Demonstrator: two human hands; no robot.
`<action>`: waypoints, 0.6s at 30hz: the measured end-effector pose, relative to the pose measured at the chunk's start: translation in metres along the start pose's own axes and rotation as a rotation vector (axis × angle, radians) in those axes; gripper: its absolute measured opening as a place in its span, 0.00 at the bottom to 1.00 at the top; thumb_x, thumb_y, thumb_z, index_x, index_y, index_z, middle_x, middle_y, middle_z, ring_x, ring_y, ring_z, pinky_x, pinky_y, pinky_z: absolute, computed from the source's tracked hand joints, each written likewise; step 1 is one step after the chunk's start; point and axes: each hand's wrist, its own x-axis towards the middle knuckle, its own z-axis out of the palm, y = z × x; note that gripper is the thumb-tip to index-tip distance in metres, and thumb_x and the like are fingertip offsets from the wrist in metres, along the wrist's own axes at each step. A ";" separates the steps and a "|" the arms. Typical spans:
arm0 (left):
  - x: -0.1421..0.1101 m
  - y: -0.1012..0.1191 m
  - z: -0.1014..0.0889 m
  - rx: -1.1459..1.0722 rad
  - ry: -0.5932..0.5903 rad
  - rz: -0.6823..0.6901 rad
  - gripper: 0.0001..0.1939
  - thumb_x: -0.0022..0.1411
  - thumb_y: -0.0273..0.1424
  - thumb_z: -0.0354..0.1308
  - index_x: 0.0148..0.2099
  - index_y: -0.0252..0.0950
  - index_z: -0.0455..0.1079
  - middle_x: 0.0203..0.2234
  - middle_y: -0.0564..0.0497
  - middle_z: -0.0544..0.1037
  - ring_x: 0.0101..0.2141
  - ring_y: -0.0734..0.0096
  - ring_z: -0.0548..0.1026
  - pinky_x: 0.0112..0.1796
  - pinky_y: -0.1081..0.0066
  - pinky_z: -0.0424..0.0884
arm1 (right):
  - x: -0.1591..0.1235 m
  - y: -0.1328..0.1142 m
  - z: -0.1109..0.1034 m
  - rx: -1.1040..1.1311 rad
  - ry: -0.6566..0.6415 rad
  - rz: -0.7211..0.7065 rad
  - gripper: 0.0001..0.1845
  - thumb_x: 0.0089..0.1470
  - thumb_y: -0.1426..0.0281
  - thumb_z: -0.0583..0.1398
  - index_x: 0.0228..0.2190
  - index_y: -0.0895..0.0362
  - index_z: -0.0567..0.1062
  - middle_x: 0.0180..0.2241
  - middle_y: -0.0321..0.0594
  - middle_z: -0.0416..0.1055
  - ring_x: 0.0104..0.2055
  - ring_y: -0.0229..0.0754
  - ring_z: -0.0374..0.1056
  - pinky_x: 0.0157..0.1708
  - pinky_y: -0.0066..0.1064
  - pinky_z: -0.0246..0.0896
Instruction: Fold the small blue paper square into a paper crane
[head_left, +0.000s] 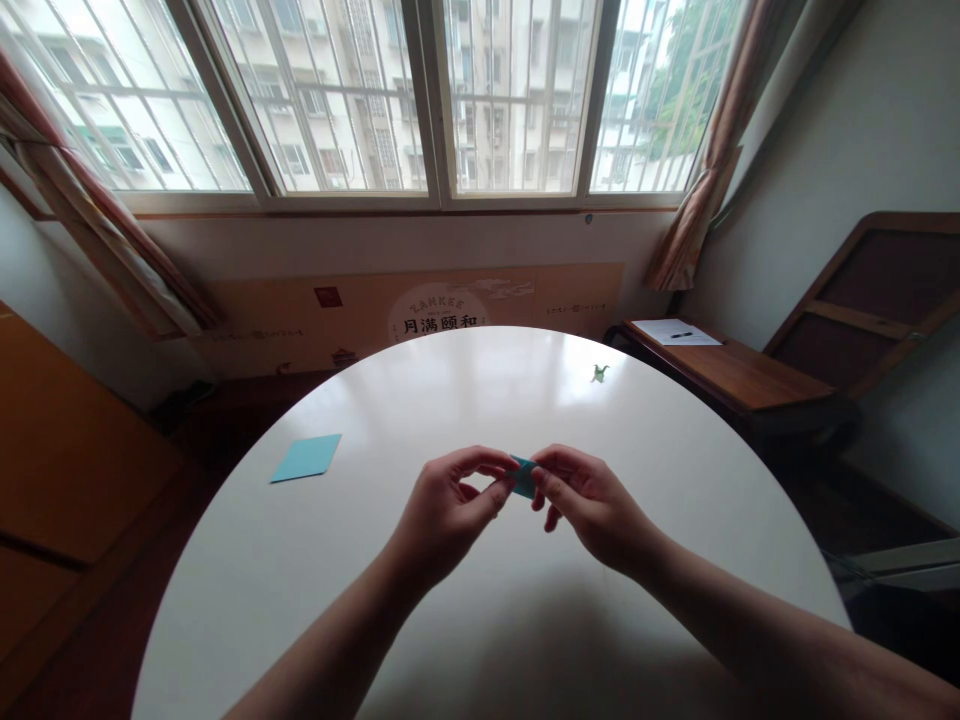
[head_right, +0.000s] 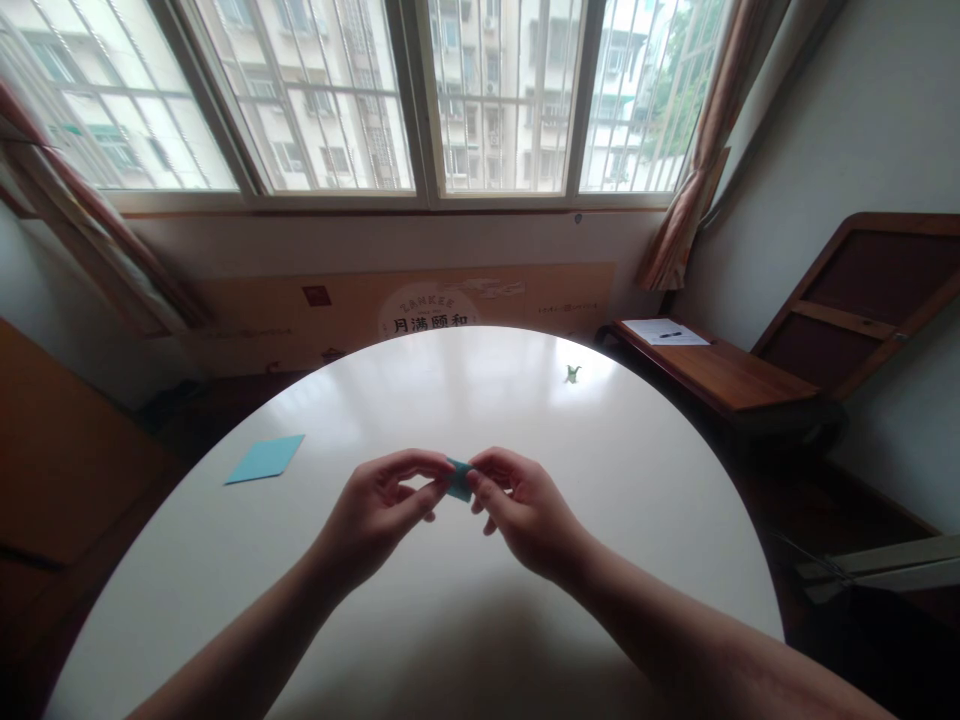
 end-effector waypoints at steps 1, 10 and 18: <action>0.000 0.000 0.000 0.001 -0.001 0.010 0.07 0.59 0.32 0.64 0.39 0.33 0.78 0.35 0.44 0.81 0.34 0.63 0.78 0.26 0.73 0.75 | 0.000 0.000 0.000 -0.004 0.005 -0.002 0.16 0.60 0.57 0.62 0.36 0.58 0.77 0.29 0.39 0.70 0.31 0.38 0.68 0.23 0.26 0.67; -0.001 0.002 -0.003 0.185 -0.022 0.141 0.03 0.63 0.30 0.62 0.38 0.35 0.76 0.35 0.48 0.81 0.34 0.67 0.78 0.28 0.75 0.73 | 0.001 -0.002 0.000 0.030 -0.018 0.037 0.17 0.60 0.56 0.62 0.36 0.59 0.77 0.28 0.38 0.70 0.30 0.38 0.69 0.24 0.27 0.69; -0.001 -0.002 0.001 0.129 0.038 0.129 0.05 0.60 0.25 0.63 0.39 0.37 0.77 0.33 0.50 0.81 0.36 0.65 0.79 0.27 0.76 0.73 | 0.002 -0.001 -0.001 0.078 -0.013 0.041 0.16 0.60 0.57 0.63 0.37 0.59 0.77 0.29 0.38 0.70 0.30 0.37 0.69 0.24 0.26 0.70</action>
